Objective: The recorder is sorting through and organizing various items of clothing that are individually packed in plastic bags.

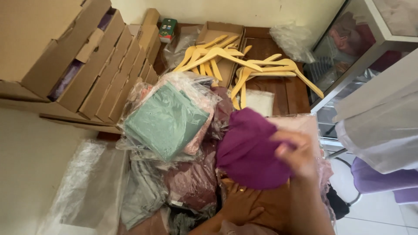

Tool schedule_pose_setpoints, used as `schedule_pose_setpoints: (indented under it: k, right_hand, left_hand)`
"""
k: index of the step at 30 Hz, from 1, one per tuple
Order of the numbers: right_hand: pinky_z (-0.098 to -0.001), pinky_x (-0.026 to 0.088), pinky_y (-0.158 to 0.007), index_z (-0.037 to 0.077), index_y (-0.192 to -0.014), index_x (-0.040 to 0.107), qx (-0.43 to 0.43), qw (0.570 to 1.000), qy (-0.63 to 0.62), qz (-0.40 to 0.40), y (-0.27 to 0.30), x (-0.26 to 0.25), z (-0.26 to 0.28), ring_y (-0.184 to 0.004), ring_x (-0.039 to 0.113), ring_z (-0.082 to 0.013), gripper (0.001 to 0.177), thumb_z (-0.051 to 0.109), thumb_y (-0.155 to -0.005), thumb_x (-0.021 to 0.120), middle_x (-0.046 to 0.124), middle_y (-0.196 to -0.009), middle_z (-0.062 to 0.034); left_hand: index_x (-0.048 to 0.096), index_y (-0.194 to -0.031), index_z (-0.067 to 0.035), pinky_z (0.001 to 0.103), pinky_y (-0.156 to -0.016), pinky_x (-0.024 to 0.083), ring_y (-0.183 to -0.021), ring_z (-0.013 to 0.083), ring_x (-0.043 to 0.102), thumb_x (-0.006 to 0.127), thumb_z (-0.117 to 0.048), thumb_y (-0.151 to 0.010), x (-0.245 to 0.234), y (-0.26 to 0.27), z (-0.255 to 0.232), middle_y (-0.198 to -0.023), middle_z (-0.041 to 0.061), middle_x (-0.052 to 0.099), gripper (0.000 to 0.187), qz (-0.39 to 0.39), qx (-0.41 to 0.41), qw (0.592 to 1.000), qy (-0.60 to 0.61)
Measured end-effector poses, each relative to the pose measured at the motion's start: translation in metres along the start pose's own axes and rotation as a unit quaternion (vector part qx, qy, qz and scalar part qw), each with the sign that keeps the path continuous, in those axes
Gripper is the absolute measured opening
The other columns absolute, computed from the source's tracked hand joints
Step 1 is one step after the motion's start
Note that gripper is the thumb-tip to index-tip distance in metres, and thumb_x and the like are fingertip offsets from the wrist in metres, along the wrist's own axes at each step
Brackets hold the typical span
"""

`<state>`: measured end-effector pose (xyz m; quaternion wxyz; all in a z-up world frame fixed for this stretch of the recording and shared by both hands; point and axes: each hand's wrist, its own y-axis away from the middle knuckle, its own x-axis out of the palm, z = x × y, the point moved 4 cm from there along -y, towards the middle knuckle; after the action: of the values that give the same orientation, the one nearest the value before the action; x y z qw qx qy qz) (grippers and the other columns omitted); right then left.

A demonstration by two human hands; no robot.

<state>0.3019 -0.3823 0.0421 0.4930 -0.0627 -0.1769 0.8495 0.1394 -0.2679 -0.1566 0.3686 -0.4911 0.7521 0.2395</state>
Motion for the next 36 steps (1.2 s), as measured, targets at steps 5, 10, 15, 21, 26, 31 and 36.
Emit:
schedule_pose_setpoints:
  k: [5,10,15,21,26,31,36]
  right_hand:
    - [-0.0348,0.054,-0.067,0.007,-0.107,0.078,-0.033,0.906,0.214,0.364,0.016,0.108,0.029,-0.078,0.07,-0.0226,0.032,0.022,-0.08,0.089,0.072,-0.089,-0.0096]
    - [-0.0515,0.043,-0.088,0.013,-0.101,0.076,-0.085,0.862,0.372,0.333,0.099,0.129,-0.077,-0.106,0.055,-0.0395,0.027,0.021,-0.076,0.082,0.061,-0.105,-0.0148]
    - [-0.0471,0.043,-0.092,0.016,-0.104,0.075,-0.043,0.893,0.369,0.254,0.125,0.117,-0.107,-0.101,0.053,-0.0368,0.024,0.024,-0.082,0.082,0.058,-0.097,-0.0138]
    - [-0.0496,0.041,-0.102,0.015,-0.116,0.071,-0.037,0.9,0.377,0.216,0.13,0.114,-0.1,-0.117,0.05,-0.0434,0.039,0.025,-0.08,0.083,0.053,-0.121,-0.0226]
    - [-0.0538,0.031,-0.108,0.015,-0.121,0.066,-0.092,0.907,0.384,0.148,0.116,0.112,-0.086,-0.131,0.038,-0.0546,0.059,0.029,-0.069,0.088,0.04,-0.142,-0.0337]
    - [-0.0381,0.044,-0.113,0.011,-0.132,0.056,0.057,0.959,0.242,0.137,0.085,0.082,-0.093,-0.129,0.058,-0.028,0.046,0.017,-0.091,0.076,0.06,-0.131,-0.0154]
    - [-0.0404,0.033,-0.125,0.006,-0.136,0.049,0.013,0.977,0.196,0.078,0.02,0.048,-0.08,-0.145,0.046,-0.0295,0.059,-0.014,-0.081,0.045,0.054,-0.143,-0.0156]
  left_hand:
    - [0.05,-0.149,-0.006,0.062,-0.115,0.028,-0.126,0.0361,0.056,0.047,-0.05,-0.104,0.089,0.01,0.067,-0.138,0.018,0.06,0.063,-0.011,0.004,0.996,0.089]
    - [0.049,-0.147,-0.007,0.053,-0.114,0.031,-0.126,0.0319,0.053,0.044,-0.041,-0.105,0.23,0.018,0.169,-0.138,0.016,0.056,0.054,-0.004,0.013,0.968,0.249]
    - [0.048,-0.145,-0.007,0.045,-0.114,0.035,-0.127,0.0277,0.05,0.041,-0.032,-0.107,0.21,0.023,0.146,-0.138,0.014,0.053,0.045,-0.009,0.01,0.917,0.398]
    - [0.046,-0.143,-0.009,0.035,-0.113,0.039,-0.127,0.0227,0.047,0.037,-0.021,-0.109,0.121,0.055,0.124,-0.138,0.011,0.049,0.037,-0.023,0.022,0.834,0.551]
    - [0.045,-0.142,-0.008,0.032,-0.117,0.038,-0.132,0.0241,0.045,0.04,-0.019,-0.109,0.146,0.023,0.122,-0.141,0.011,0.048,0.035,-0.148,0.007,0.866,0.478]
    - [0.045,-0.148,-0.009,0.033,-0.114,0.04,-0.135,0.0228,0.046,0.049,-0.026,-0.106,0.079,0.048,0.079,-0.149,0.01,0.048,0.046,-0.047,-0.078,0.819,0.566]
    - [0.049,-0.146,-0.008,0.034,-0.111,0.043,-0.131,0.0231,0.051,0.053,-0.027,-0.104,0.027,0.087,0.06,-0.146,0.011,0.052,0.047,-0.013,-0.134,0.816,0.562]
